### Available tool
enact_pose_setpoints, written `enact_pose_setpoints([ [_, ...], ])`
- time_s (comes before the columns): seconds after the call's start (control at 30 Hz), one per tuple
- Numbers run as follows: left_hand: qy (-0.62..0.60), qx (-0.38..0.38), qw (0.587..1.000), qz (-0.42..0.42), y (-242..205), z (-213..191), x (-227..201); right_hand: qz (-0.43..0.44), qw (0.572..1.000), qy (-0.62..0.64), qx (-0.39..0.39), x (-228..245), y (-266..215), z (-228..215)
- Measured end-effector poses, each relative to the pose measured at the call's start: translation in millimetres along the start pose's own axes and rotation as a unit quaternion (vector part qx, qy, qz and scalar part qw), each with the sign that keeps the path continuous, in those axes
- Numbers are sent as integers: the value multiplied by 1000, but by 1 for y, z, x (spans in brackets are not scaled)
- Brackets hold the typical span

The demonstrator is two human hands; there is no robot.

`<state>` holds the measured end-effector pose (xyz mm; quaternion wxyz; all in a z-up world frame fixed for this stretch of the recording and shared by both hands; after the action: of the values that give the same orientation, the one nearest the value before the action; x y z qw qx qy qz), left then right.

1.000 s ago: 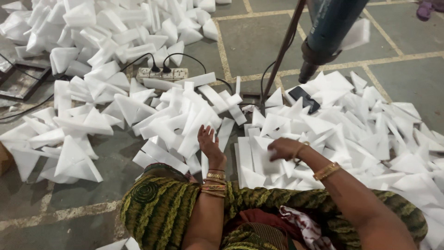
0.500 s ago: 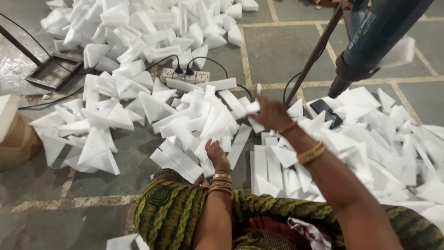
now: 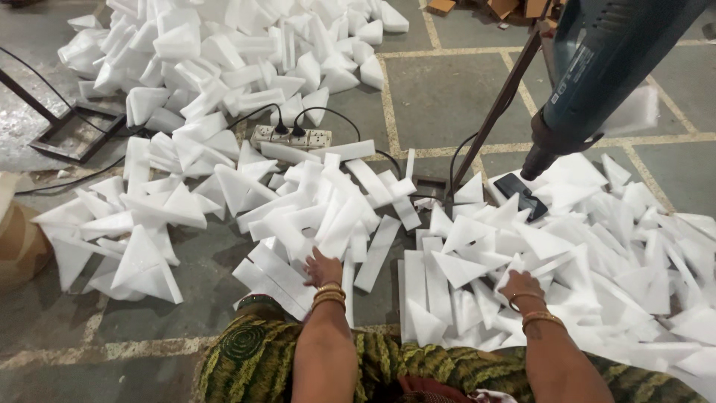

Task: The person sits on the floor surrounded by piles of white foam pieces. They pick up individual foam pieces, fold them in half, and place them into a separate pile. The person repeats this folding process continuously throughout the clip.

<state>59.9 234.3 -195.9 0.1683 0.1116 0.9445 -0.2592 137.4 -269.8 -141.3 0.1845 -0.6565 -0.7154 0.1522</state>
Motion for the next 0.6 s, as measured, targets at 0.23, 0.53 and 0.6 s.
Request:
enact_pose_setpoints([
  [0.23,1,61,998,-11,-26,37,11,14,991,29,130,4,-16,52],
  [0.53,-299,210,928,71,-54,55,-14,-83,987,4,140,25,-12,37],
  [0.6,-362,318,876,10,-67,62,-24,-93,990,13,105,24,-7,25],
])
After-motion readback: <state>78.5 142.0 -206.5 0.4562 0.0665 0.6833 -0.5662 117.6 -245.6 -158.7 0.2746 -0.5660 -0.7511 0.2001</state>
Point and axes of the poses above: each hand's wrist, its own y-axis towards the middle knuckle, its own z-axis out of the palm, x = y × z, the point moved 5 cm from there along y, towards the middle knuckle, and after that the axes turned 14 degrees about -z, right-handed, at the moved point
